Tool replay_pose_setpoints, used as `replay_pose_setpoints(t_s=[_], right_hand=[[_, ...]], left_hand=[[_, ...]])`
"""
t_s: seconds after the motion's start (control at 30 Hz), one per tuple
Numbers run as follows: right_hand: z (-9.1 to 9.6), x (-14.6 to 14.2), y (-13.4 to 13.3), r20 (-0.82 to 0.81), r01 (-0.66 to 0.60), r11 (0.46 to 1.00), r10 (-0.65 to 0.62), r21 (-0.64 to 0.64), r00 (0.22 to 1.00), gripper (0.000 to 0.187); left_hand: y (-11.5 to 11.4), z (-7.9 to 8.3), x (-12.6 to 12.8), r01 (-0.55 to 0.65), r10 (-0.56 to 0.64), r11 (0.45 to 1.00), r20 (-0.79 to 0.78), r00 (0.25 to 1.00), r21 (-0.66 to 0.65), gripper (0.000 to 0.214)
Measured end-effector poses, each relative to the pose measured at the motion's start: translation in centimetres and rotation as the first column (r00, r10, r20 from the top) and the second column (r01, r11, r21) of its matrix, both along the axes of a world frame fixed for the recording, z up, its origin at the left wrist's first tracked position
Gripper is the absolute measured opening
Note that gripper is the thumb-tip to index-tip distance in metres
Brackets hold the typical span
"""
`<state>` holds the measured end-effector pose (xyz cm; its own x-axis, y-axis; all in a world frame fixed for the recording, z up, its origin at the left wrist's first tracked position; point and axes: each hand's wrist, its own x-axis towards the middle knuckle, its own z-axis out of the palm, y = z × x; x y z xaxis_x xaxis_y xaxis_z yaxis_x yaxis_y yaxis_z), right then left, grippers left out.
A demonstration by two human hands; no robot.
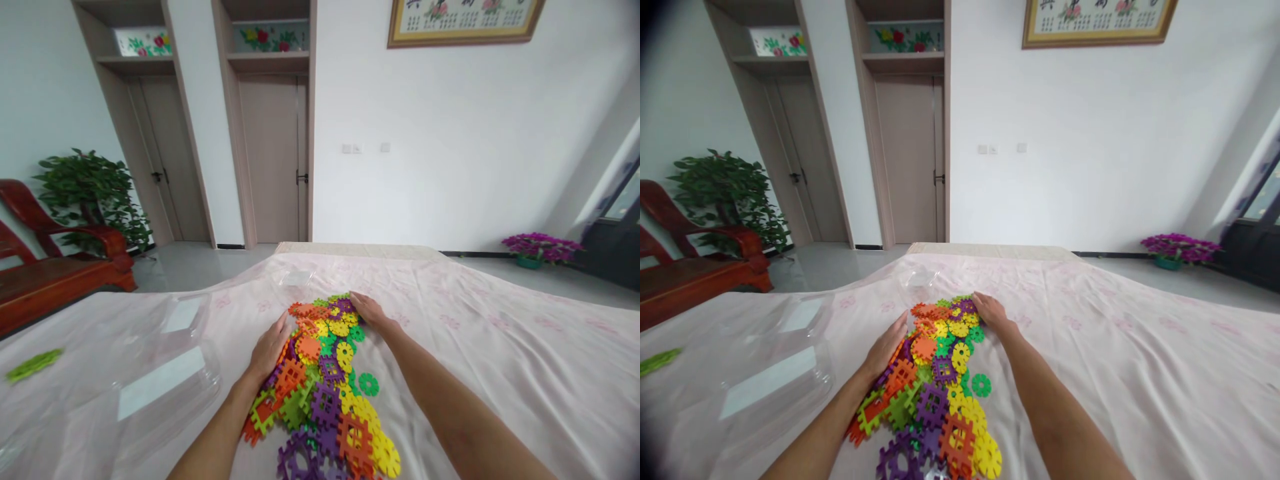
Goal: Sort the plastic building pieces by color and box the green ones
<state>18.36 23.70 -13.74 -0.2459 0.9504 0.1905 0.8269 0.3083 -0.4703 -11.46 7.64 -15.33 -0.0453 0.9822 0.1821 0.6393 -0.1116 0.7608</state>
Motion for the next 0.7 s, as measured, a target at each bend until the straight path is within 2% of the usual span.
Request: replay_pose_setpoints(t_s=[0.13, 0.27, 0.37, 0.53, 0.7], right_hand=[[-0.1, -1.8, -1.5, 0.011, -0.091, 0.996, 0.091, 0.003, 0.996, 0.046], [0.2, -3.6, -4.5, -0.025, -0.164, 0.986, 0.165, 0.011, 0.986, 0.046], [0.2, -5.0, -7.1, -0.084, -0.167, 0.986, 0.165, -0.016, 0.983, 0.046], [0.3, -7.5, -10.4, -0.319, -0.165, 0.978, 0.118, -0.125, 0.940, 0.044], [1.7, -9.8, -12.7, -0.646, -0.238, 0.935, 0.012, -0.263, 0.763, 0.047]], left_hand=[[0.6, 0.6, 0.4, 0.064, -0.065, 0.998, -0.045, 0.997, -0.027, 0.066], [1.4, -0.1, 0.3, 0.103, -0.103, 0.995, -0.079, 0.992, -0.004, 0.059], [1.5, -0.5, 0.2, 0.106, -0.105, 0.994, -0.063, 0.992, 0.012, 0.055], [1.3, -0.6, 0.1, 0.064, -0.074, 0.995, 0.156, 0.985, 0.071, 0.051], [1.1, -0.7, -0.3, 0.001, -0.086, 0.978, 0.403, 0.911, 0.206, 0.052]])
